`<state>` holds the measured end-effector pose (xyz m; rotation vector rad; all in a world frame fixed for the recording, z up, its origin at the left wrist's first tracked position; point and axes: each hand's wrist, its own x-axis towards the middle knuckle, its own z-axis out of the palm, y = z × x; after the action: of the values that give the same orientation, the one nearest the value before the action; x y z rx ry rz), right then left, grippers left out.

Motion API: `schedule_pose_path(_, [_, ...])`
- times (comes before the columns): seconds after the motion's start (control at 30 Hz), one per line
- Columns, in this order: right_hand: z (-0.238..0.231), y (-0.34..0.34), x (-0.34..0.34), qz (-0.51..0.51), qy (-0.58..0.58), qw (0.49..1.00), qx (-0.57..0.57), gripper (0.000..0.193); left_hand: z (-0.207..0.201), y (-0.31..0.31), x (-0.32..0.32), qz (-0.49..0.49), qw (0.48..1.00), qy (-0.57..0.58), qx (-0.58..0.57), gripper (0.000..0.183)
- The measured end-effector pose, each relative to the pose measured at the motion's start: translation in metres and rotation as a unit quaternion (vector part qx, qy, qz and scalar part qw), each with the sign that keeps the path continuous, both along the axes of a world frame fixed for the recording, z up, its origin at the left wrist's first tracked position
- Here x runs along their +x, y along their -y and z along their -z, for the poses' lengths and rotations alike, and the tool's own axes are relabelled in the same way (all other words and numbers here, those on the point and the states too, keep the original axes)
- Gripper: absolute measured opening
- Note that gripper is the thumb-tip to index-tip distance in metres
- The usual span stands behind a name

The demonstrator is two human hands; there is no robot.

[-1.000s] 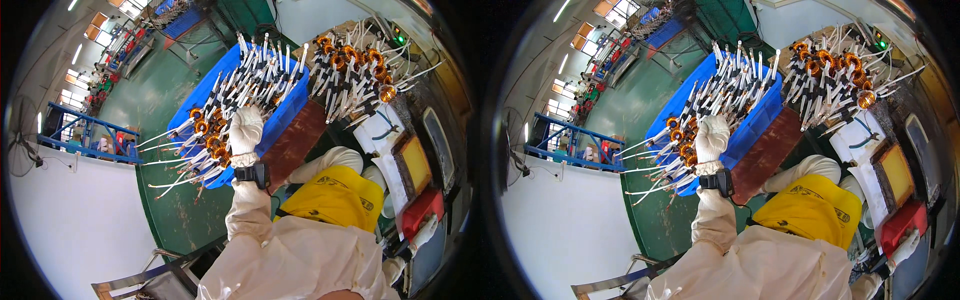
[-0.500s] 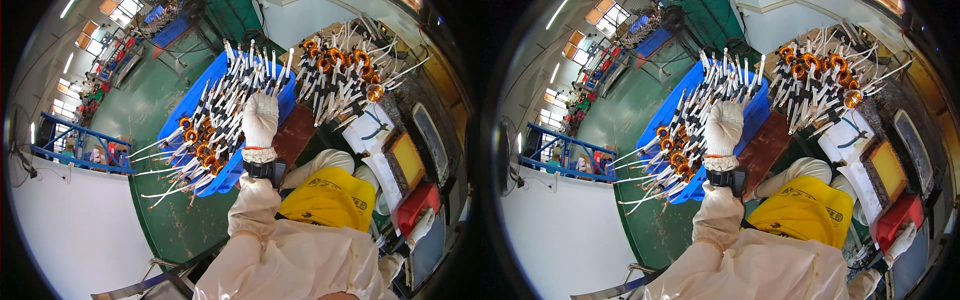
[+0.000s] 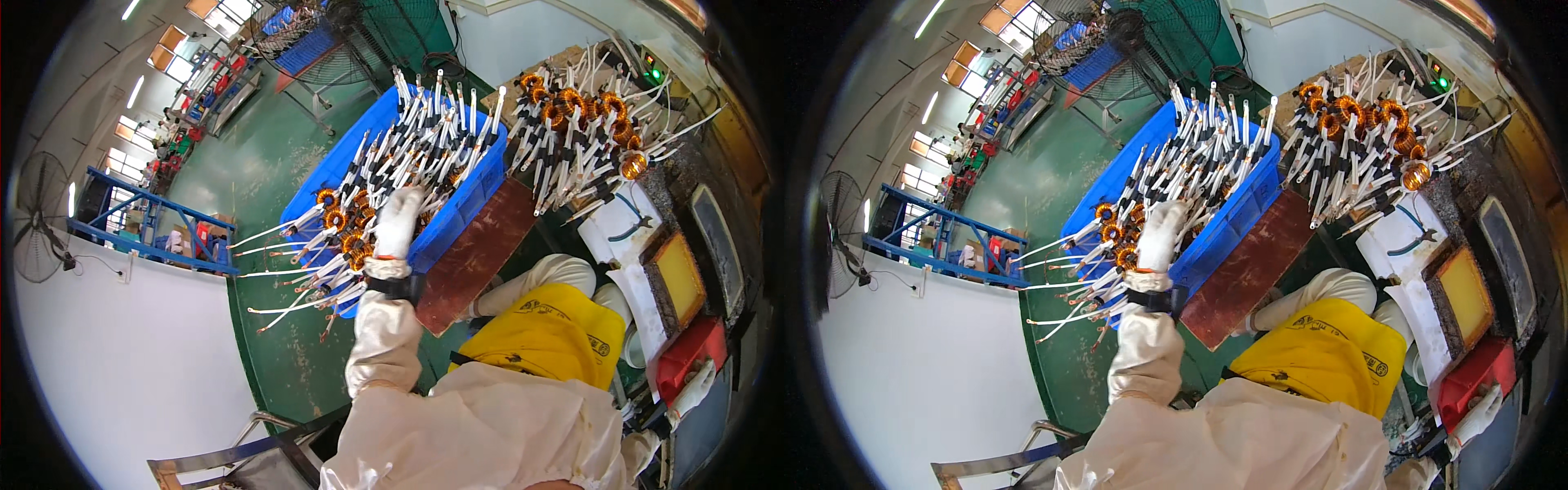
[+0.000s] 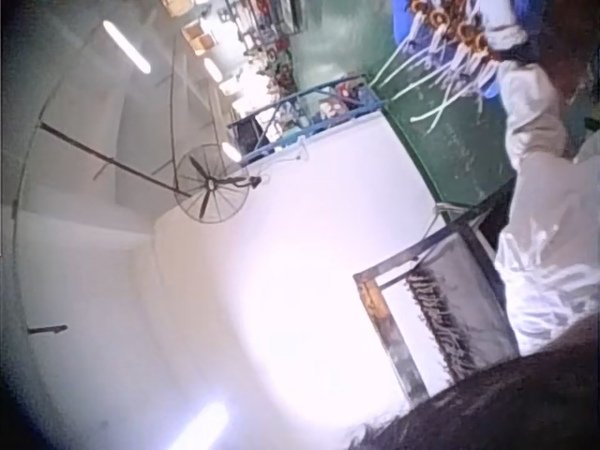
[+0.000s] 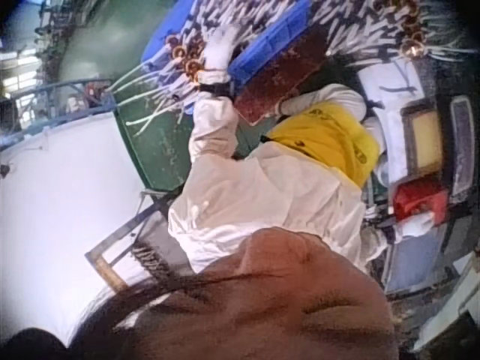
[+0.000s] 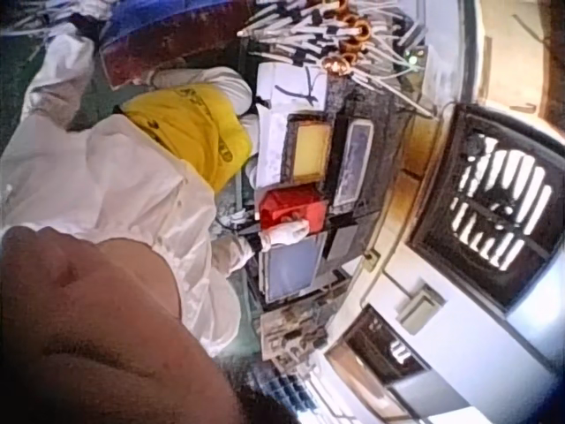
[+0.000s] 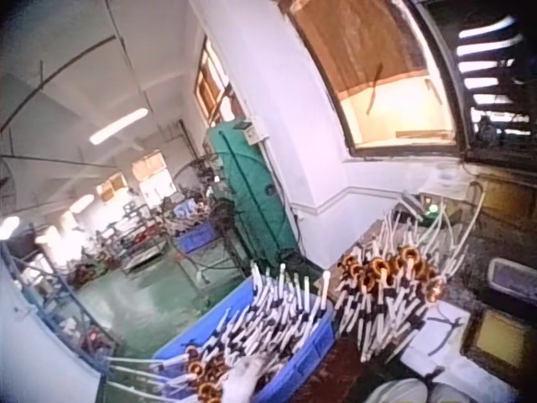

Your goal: Soldering electrical wires onto copper coils at an industrial workstation.

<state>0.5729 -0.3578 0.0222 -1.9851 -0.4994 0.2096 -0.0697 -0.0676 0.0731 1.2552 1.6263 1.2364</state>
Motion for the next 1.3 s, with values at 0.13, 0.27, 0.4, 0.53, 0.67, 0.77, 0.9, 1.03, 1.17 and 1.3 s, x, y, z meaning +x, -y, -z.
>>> schedule_pose_path(0.13, [-0.004,-0.006,-0.006,0.028,-0.005,0.999,-0.018,0.034,-0.009,0.015,-0.076,-0.059,0.929,-0.364,-0.018,0.034])
schedule_pose_path(0.27, [0.003,-0.001,0.004,0.025,-0.017,0.999,-0.016,0.034,-0.005,0.019,-0.128,-0.099,0.842,-0.475,-0.234,0.057])
schedule_pose_path(0.4, [-0.003,-0.004,-0.004,0.017,-0.012,1.000,-0.011,0.034,0.006,0.021,-0.145,-0.047,0.854,-0.437,-0.278,0.060])
schedule_pose_path(0.53, [0.007,0.002,0.008,0.013,-0.009,1.000,-0.007,0.033,0.034,0.015,-0.167,-0.061,0.859,-0.429,-0.273,0.055])
schedule_pose_path(0.67, [0.002,-0.003,0.002,0.012,0.000,1.000,-0.002,0.032,0.029,0.019,-0.153,-0.144,0.881,-0.379,-0.245,0.042])
schedule_pose_path(0.77, [-0.006,0.000,0.002,0.023,-0.007,0.999,0.021,0.030,0.015,0.015,-0.145,-0.216,0.854,-0.424,-0.210,0.042])
schedule_pose_path(0.9, [-0.037,-0.007,-0.012,0.028,0.024,0.999,0.030,0.031,-0.033,0.012,-0.124,-0.237,0.811,-0.534,-0.021,0.027])
schedule_pose_path(1.03, [-0.052,-0.019,-0.019,-0.006,0.017,0.999,0.048,0.032,-0.093,0.010,-0.091,-0.265,0.810,-0.521,0.059,0.024])
schedule_pose_path(1.17, [-0.076,-0.040,-0.058,-0.085,-0.003,0.996,0.031,0.029,-0.137,0.009,-0.020,-0.178,0.832,-0.493,0.186,0.019])
schedule_pose_path(1.3, [-0.099,-0.085,-0.122,-0.178,-0.052,0.982,0.038,0.020,-0.162,0.023,0.058,-0.056,0.891,-0.369,0.258,0.013])
